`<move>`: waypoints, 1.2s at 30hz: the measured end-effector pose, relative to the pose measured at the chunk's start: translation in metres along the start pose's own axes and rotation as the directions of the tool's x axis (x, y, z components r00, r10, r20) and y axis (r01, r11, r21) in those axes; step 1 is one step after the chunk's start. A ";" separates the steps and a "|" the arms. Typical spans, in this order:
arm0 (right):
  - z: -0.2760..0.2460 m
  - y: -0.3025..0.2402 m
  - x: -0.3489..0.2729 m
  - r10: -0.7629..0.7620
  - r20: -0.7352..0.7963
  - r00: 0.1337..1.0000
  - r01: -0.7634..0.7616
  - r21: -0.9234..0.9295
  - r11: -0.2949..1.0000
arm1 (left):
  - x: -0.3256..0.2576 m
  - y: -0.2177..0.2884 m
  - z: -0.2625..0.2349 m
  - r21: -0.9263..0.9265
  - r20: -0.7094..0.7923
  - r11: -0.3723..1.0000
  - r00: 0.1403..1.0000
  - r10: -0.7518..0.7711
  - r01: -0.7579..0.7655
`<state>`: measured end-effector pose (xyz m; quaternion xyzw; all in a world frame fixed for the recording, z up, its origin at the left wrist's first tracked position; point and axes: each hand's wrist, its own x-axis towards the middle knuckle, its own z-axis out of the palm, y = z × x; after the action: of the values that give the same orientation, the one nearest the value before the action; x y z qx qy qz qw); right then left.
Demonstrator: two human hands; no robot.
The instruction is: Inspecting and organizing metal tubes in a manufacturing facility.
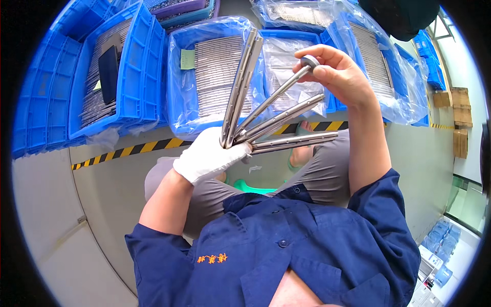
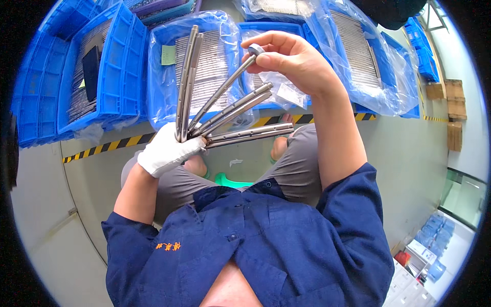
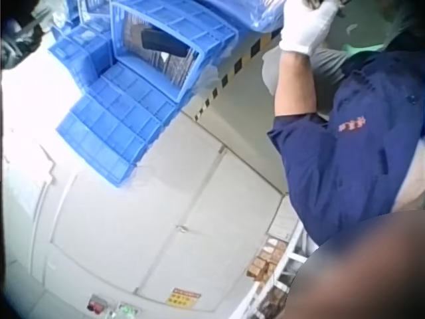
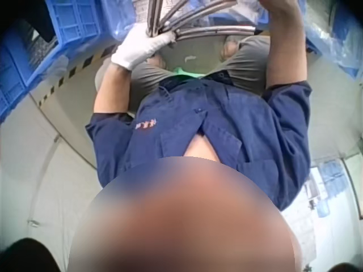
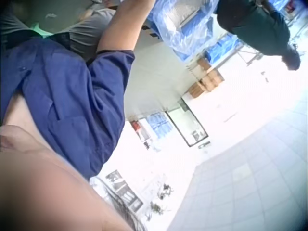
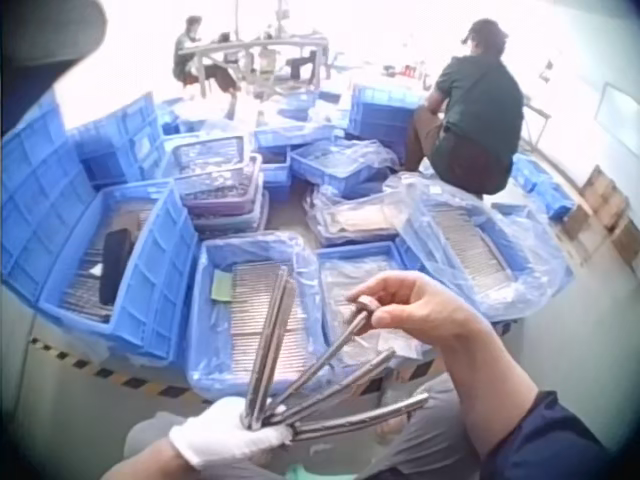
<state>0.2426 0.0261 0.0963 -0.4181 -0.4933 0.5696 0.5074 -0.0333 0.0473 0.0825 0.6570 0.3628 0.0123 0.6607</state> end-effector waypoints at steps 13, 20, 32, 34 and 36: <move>0.001 -0.003 -0.001 0.144 0.026 0.989 -0.134 -0.232 0.963 | 0.000 -0.008 0.004 -0.038 0.013 0.999 1.000 0.014 -0.014; -0.008 -0.004 -0.002 0.163 0.010 0.987 -0.155 -0.261 0.953 | -0.006 -0.004 0.001 -0.332 0.101 0.943 0.994 0.041 -0.005; 0.002 0.011 0.009 0.104 0.154 0.983 -0.117 0.079 0.990 | -0.011 0.003 0.011 -0.393 0.447 0.902 0.894 0.020 0.177; -0.001 0.006 0.006 0.102 0.210 0.972 -0.125 0.096 0.988 | -0.010 0.006 0.013 -0.372 0.466 0.916 0.884 0.044 0.151; -0.001 0.005 0.003 0.094 0.205 0.974 -0.120 0.119 0.986 | -0.009 0.007 0.012 -0.342 0.477 0.928 0.878 0.037 0.146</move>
<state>0.2419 0.0289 0.0910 -0.3508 -0.4798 0.6661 0.4506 -0.0307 0.0329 0.0916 0.4935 0.1996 -0.1003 0.8406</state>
